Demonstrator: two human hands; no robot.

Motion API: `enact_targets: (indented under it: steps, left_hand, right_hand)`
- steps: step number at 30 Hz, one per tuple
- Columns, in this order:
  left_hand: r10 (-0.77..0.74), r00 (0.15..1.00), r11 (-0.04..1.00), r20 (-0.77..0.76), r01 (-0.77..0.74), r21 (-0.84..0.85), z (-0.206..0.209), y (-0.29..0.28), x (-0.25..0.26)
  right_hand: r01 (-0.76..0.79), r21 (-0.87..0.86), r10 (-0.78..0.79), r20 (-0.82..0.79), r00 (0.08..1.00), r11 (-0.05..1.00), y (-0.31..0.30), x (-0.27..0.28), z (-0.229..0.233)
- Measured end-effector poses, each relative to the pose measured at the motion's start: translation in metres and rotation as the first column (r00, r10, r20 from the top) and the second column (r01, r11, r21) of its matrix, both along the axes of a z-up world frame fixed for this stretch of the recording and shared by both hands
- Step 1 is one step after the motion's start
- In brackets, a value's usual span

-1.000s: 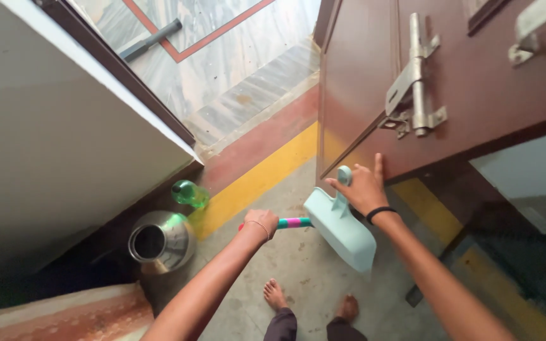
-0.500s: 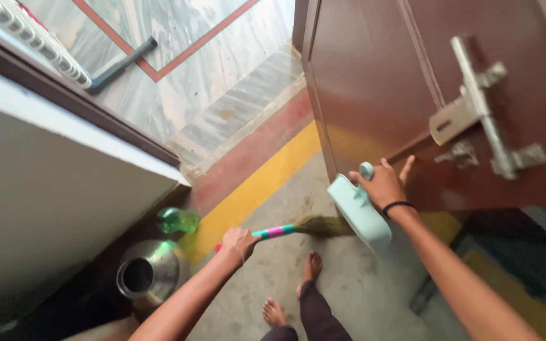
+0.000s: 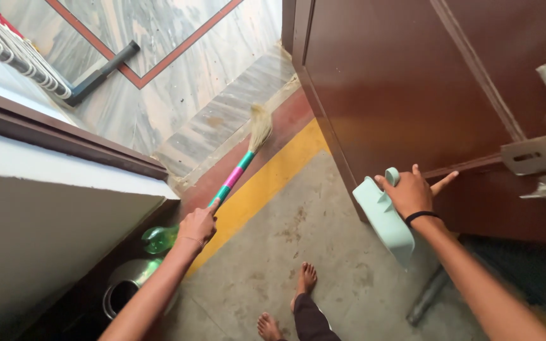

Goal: The recorder is sweeping the floor using a broom and a dustpan.

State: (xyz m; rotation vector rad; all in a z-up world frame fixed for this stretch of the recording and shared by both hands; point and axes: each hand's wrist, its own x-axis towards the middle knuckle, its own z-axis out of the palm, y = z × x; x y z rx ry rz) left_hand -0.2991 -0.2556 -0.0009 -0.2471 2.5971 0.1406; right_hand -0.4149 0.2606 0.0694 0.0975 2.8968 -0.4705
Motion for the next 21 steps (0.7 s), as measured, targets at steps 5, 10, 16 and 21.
enact_targets:
  steps: [5,10,16,21]
  left_hand:
    - [-0.151,0.983,0.986,0.101,0.142,0.092,0.093,-0.002,0.000]
    - [-0.551,0.822,0.835,0.144,0.543,0.089,0.047,0.017,0.018]
    - [-0.771,0.631,0.635,0.088,0.773,0.017,-0.075,0.073,0.019]
    - [-0.405,0.888,0.910,0.217,0.414,0.006,-0.073,0.096,-0.021]
  right_hand:
    - [0.043,0.027,-0.043,0.003,0.999,0.999,0.000,-0.042,0.028]
    - [0.002,0.036,0.004,-0.154,0.988,0.999,0.014,-0.090,0.056]
    - [-0.017,0.111,0.049,-0.287,0.957,0.994,0.064,-0.140,0.059]
    - [0.029,0.159,0.009,-0.237,0.971,0.987,0.100,-0.161,0.059]
